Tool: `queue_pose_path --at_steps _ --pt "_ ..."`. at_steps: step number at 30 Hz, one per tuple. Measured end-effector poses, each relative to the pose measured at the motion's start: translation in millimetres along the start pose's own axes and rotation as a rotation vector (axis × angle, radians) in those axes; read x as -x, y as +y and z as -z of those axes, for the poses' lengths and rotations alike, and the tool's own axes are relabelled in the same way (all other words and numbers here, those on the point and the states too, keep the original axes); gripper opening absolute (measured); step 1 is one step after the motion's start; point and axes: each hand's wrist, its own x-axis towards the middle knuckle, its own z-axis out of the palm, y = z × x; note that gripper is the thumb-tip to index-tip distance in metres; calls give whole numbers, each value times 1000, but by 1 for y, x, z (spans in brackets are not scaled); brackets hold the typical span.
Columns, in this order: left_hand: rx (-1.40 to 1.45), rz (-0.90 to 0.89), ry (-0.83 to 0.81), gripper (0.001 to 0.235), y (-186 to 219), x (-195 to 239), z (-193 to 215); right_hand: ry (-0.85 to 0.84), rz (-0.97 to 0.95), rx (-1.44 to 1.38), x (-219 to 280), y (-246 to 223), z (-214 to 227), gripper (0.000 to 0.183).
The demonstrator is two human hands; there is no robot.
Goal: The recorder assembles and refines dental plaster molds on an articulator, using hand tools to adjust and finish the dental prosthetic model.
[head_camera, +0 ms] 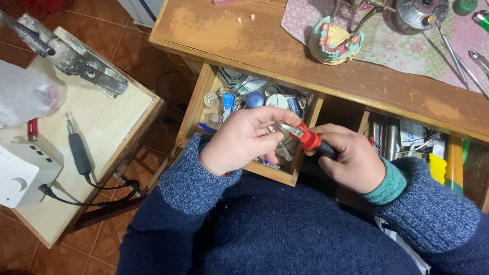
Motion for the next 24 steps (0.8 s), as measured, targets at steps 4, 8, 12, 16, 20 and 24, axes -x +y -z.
queue_pose_path --at_steps 4,8,12,16,20,24 --pt "-30 0 0 36 3 0 -1 23 -9 85 2 4 -4 34" --pt "-31 -2 6 36 2 1 -2 124 -39 167 1 4 -7 44" --pt "-112 -73 -24 32 -5 2 -10 137 189 458 -13 -24 3 56" --pt "-46 -249 75 4 -23 1 -28 209 326 494 -13 -20 6 51" --pt "-400 -577 263 7 -35 -1 -39 115 228 379 -13 -6 4 40" --pt "-229 -492 314 6 -47 -3 -45 57 164 397 -10 -3 2 33"
